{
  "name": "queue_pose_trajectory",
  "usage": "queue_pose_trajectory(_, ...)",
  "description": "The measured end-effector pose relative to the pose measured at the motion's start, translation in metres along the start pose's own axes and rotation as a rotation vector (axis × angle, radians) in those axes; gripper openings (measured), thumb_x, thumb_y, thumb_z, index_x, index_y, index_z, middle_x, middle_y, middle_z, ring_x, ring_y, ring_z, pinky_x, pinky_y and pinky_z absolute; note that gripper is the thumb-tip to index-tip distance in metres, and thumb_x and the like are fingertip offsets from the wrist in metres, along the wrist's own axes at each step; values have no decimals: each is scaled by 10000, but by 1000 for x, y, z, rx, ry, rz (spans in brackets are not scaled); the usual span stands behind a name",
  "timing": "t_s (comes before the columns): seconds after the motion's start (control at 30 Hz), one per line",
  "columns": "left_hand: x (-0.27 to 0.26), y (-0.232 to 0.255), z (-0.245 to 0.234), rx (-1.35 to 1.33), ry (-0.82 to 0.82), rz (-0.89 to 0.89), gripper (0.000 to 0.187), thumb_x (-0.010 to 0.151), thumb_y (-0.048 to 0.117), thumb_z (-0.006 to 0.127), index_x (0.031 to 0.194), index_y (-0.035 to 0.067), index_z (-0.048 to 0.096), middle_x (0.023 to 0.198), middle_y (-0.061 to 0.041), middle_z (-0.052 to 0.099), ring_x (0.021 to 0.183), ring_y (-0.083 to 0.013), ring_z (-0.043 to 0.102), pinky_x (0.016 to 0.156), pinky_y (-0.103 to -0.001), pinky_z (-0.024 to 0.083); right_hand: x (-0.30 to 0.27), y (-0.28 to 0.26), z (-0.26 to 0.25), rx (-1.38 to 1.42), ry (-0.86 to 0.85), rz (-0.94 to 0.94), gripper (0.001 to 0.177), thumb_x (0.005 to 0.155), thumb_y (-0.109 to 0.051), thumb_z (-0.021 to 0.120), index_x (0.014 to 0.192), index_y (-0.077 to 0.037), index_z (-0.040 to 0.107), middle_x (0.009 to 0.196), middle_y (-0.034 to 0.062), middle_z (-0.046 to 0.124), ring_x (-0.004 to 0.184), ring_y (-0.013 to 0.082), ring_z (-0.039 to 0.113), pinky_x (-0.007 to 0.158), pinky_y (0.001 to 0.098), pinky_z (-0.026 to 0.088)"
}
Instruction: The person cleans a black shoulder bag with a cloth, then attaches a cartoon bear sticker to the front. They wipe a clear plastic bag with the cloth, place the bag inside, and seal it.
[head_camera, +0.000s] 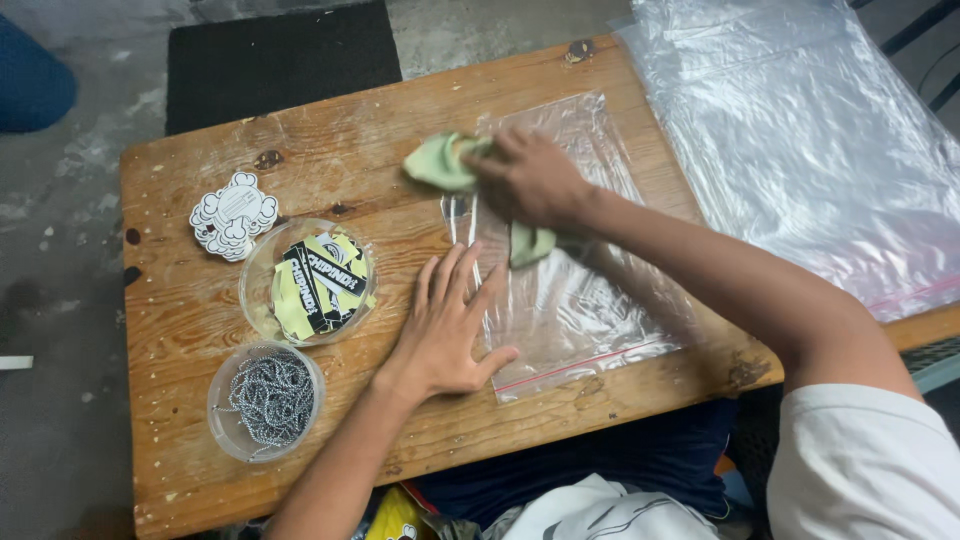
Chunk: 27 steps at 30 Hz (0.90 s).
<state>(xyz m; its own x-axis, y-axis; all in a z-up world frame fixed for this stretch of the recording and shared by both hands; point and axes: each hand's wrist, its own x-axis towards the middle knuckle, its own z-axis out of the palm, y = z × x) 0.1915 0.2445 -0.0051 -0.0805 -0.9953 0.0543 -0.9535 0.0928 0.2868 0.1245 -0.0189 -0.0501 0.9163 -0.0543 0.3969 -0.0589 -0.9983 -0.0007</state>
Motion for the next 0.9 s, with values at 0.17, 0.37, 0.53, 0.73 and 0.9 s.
queue_pose_trajectory(0.17,2,-6,11,35,-30,-21,1000,807,717,619,1548,145,267,1615,-280,147,1502,-426,118,1194,-633,63,-29,80,-40,-158,-207,294,414,1083,-356,494,1417,-119,556,1130,226,601,933,335,564,781,466,512)
queue_pose_trajectory(0.37,2,-4,6,1,27,3,969,808,709,597,1518,101,342,1584,-271,218,1489,-441,186,1184,-630,132,-106,74,-64,-203,-231,192,520,995,-319,501,1463,-92,495,1108,227,564,924,370,601,742,466,539)
queue_pose_trajectory(0.53,2,-5,6,-44,5,0,978,807,741,565,1507,87,369,1562,-262,257,1481,-456,216,1179,-638,155,-161,-6,-95,-138,-191,-6,582,813,-228,645,1366,-53,594,1035,202,575,924,372,599,748,440,509)
queue_pose_trajectory(0.73,3,-4,5,-69,47,-9,954,785,699,616,1490,94,401,1551,-254,279,1465,-453,244,1159,-644,175,-192,-81,-125,111,-202,-227,410,913,-184,607,1292,-31,637,965,125,567,857,270,577,692,338,502)
queue_pose_trajectory(0.9,3,-16,10,-186,102,-24,909,795,749,578,1497,191,434,1516,-169,351,1456,-384,290,1149,-597,208,-162,-36,-105,39,-181,-11,584,837,-206,682,1404,-112,586,971,176,577,834,365,617,684,442,535)
